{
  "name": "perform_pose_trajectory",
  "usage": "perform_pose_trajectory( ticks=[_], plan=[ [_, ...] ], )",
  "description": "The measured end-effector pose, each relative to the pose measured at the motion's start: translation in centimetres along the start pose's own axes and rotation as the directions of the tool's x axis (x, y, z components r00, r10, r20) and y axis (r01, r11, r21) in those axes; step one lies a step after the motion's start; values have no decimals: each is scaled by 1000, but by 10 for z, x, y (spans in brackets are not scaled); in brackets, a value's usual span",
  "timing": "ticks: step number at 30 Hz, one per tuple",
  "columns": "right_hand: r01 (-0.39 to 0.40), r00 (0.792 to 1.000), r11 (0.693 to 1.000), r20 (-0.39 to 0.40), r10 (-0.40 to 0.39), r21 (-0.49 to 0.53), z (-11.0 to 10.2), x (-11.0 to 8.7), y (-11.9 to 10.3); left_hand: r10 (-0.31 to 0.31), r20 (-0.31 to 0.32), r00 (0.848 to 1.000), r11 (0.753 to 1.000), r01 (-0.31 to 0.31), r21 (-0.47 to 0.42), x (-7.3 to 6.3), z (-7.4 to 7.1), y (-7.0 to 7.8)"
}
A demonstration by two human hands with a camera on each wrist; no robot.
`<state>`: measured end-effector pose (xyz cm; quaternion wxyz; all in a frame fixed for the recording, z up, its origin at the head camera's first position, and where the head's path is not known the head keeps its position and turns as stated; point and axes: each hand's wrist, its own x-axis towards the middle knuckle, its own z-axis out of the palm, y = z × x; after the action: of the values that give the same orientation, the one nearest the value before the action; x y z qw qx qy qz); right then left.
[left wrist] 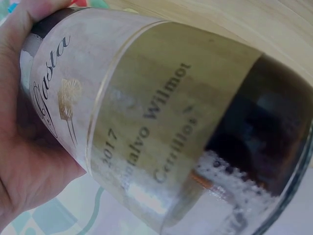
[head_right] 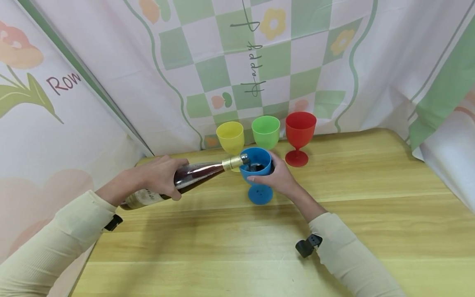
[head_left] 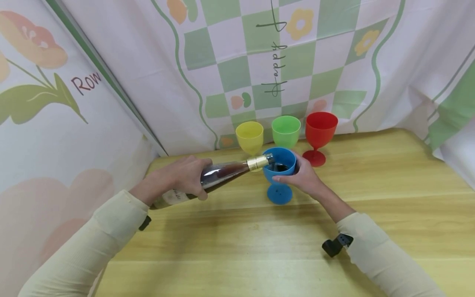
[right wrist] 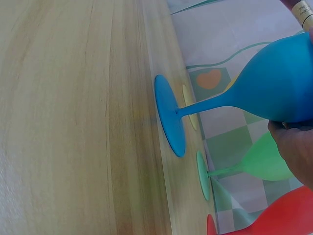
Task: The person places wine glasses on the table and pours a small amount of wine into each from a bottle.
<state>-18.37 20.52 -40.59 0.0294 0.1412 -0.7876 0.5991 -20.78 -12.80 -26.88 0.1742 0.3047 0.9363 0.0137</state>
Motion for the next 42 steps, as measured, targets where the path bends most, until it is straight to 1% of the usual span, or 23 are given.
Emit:
perform_pose_trajectory(
  ticks=[10,23,35,42],
  plan=[
    [-2,1000,1000,-1,2,-2,0,0,0,8,0,1000,1000,-8,1,0,0,0],
    [-4,1000,1000,-2,4,-6,0,0,2,2,6,1000,1000,-2,-3,0,0,0],
    [7,1000,1000,-3,-7,-2,0,0,2,8,-3,1000,1000,-8,-10,-1,-1,0],
    [17,1000,1000,0,-17,-1,0,0,1,0,-4,1000,1000,0,-7,-1,-1,1]
  ],
)
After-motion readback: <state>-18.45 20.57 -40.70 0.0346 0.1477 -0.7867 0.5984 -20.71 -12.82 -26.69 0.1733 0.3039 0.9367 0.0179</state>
